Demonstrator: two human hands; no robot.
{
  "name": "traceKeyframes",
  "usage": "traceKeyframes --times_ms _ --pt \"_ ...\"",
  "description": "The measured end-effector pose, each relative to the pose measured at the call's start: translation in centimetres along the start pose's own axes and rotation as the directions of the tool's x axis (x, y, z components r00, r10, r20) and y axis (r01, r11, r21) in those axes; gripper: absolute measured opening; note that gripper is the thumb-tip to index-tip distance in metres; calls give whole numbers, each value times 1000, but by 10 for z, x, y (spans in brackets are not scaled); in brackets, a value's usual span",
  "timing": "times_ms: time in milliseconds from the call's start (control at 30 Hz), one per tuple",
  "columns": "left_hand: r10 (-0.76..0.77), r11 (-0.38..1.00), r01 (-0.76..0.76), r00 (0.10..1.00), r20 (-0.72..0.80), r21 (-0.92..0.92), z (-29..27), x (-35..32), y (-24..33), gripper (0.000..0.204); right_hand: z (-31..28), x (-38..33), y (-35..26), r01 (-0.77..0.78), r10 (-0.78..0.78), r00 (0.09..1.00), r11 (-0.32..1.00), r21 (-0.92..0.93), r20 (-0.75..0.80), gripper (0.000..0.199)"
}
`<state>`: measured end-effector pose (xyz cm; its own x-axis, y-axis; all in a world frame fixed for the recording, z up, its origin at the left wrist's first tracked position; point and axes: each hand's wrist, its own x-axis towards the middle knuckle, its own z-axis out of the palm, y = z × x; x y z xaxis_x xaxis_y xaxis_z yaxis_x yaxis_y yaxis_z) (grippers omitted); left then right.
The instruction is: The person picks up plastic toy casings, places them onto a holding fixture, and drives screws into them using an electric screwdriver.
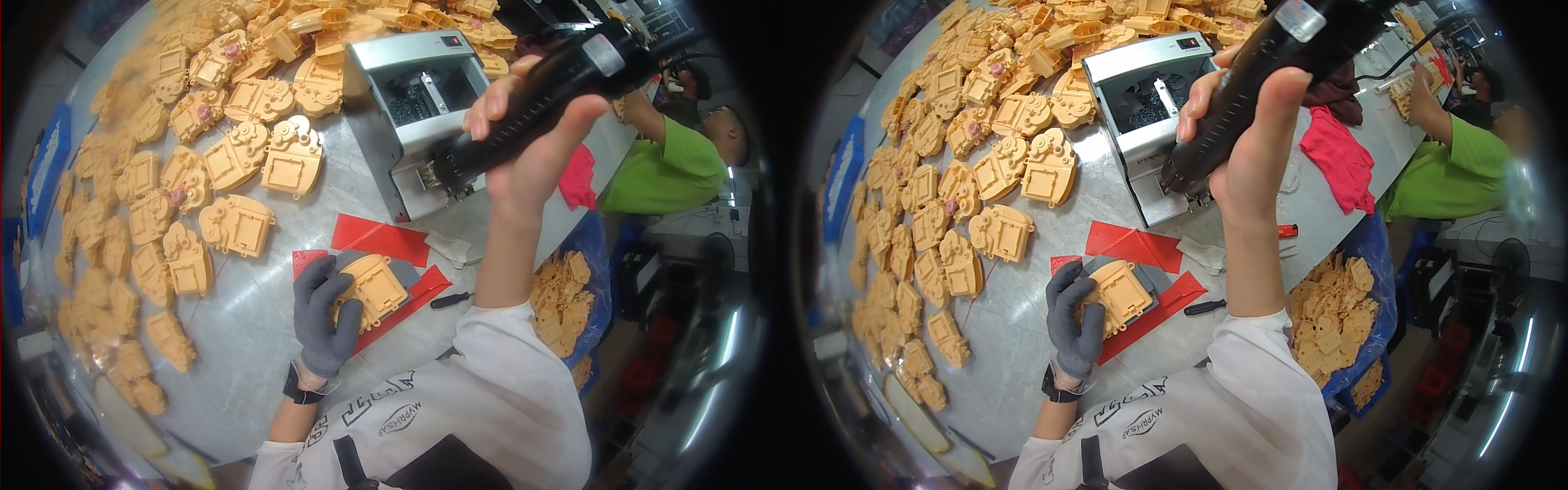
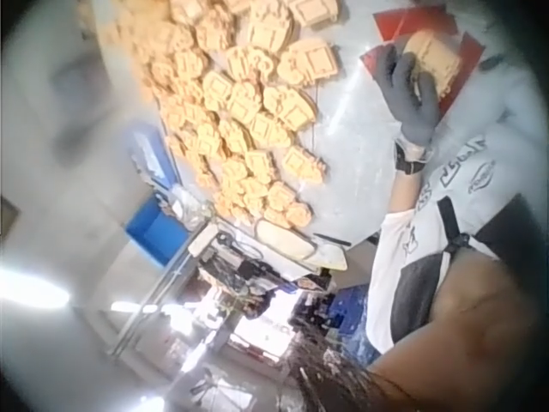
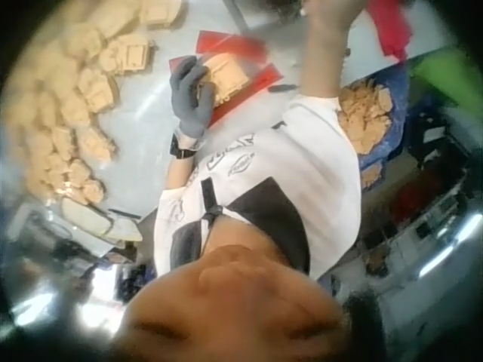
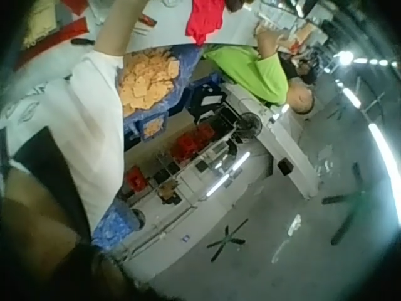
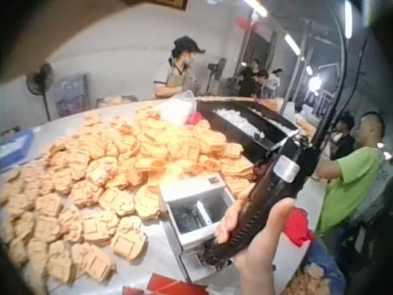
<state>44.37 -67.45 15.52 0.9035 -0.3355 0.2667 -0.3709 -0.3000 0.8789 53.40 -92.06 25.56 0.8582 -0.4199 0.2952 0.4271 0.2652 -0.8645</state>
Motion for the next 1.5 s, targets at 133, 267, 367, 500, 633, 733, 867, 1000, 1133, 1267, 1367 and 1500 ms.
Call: traceKeyframes --times_ms 133,267,367,500,633,733,867,1000,1133,1267,1367,1500 --pt "-4 1000 4 1000 -11 -14 0 1 0 31 1 -1 -3 45 -46 999 998 45 14 78" --pt "8 1000 -8 1000 -9 -13 0 1 2 31 -2 -2 -10 73 -77 997 987 144 24 78" --pt "5 1000 -5 1000 -9 -22 -1 2 2 31 -6 -2 -15 143 -152 988 977 158 42 78" --pt "1 1000 -1 1000 -5 -18 0 2 2 31 -7 -2 -14 141 -149 988 977 163 40 77" --pt "3 1000 -3 1000 -9 -20 1 1 1 31 -4 2 -1 23 -27 999 995 99 30 74" --pt "7 1000 -7 1000 -15 -9 0 0 -1 31 -3 1 4 -7 4 999 996 93 35 74" --pt "6 1000 -6 1000 -11 -18 0 2 2 31 -2 -1 -11 147 -149 989 975 169 -1 77" --pt "12 1000 -13 1000 -20 -23 0 2 1 31 -2 -2 -17 175 -177 984 969 172 -5 77" --pt "11 1000 -12 1000 -22 -24 1 2 0 30 -1 1 -9 118 -119 993 980 157 -3 78" --pt "18 1000 -18 1000 -22 -18 1 2 1 31 -6 2 4 -14 8 997 997 75 81 78" --pt "14 1000 -14 1000 -17 -8 -1 1 -1 31 -3 2 1 16 -22 998 993 116 56 76" --pt "16 1000 -16 1000 -24 -10 0 2 0 31 -5 0 -12 121 -128 992 974 194 23 78"
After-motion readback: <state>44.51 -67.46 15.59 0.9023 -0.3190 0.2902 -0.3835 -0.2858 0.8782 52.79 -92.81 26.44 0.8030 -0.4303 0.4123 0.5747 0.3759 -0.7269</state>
